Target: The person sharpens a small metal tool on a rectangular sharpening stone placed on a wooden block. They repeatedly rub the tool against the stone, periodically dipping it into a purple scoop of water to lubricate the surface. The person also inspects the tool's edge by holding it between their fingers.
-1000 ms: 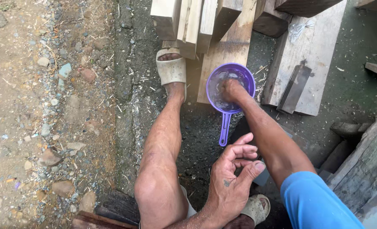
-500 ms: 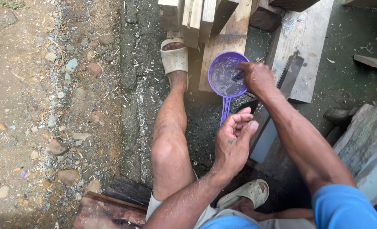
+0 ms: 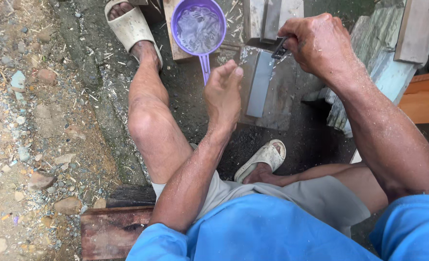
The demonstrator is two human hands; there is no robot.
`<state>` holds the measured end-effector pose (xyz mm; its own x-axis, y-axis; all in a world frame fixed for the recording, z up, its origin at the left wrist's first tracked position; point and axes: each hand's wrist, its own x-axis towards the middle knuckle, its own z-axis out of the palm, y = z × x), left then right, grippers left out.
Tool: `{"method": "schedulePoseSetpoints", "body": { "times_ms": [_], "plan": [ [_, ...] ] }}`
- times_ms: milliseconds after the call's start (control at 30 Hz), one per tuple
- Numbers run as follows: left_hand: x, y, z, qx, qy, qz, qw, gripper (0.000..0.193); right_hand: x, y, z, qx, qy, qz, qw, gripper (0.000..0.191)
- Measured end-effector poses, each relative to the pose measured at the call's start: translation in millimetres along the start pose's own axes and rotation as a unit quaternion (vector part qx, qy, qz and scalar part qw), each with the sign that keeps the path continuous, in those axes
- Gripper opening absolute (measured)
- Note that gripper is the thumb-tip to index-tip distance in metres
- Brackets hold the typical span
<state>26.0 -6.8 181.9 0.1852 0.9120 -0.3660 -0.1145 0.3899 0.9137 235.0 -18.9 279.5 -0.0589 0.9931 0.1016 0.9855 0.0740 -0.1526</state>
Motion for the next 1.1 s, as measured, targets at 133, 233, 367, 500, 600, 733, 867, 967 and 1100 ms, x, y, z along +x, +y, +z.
{"method": "schedulePoseSetpoints", "body": {
  "times_ms": [133,233,367,500,600,733,867,967,1100],
  "plan": [
    [2.4,-17.2,10.2,0.076,-0.008,0.056,0.996,0.029,-18.6,-6.8,-2.9,0.018,-0.018,0.038,0.999,0.02],
    [2.7,-26.2,15.3,0.146,-0.05,-0.001,0.988,0.035,-35.5,-11.3,-5.7,0.028,0.002,0.018,0.999,0.019],
    [-4.5,-31.1,20.0,0.159,-0.193,-0.018,0.968,0.054,-58.9,-13.8,-5.3,0.1,0.002,0.021,0.995,0.014],
    [-13.8,-23.7,21.6,0.058,-0.257,0.059,0.963,0.025,-79.5,-13.2,-1.0,0.304,0.065,0.065,0.948,0.015],
    [-19.3,-10.7,18.3,0.025,-0.246,0.078,0.966,0.024,-96.2,-14.5,2.4,0.532,0.121,0.151,0.824,0.011],
    [-29.1,6.4,14.3,0.02,-0.284,0.13,0.95,0.024,-120.3,-21.5,6.3,0.588,0.151,0.167,0.777,0.013],
    [-37.7,17.1,13.4,-0.004,-0.313,0.142,0.939,0.021,-138.5,-29.4,9.4,0.595,0.185,0.134,0.771,0.011],
    [-39.8,21.1,12.0,-0.031,-0.352,0.169,0.92,0.017,-148.4,-33.8,10.7,0.505,0.227,0.091,0.827,0.012],
    [-40.3,21.9,11.1,-0.113,-0.395,0.149,0.899,0.014,-156.3,-37.0,12.2,0.45,0.26,0.078,0.851,0.015]
  ]
}}
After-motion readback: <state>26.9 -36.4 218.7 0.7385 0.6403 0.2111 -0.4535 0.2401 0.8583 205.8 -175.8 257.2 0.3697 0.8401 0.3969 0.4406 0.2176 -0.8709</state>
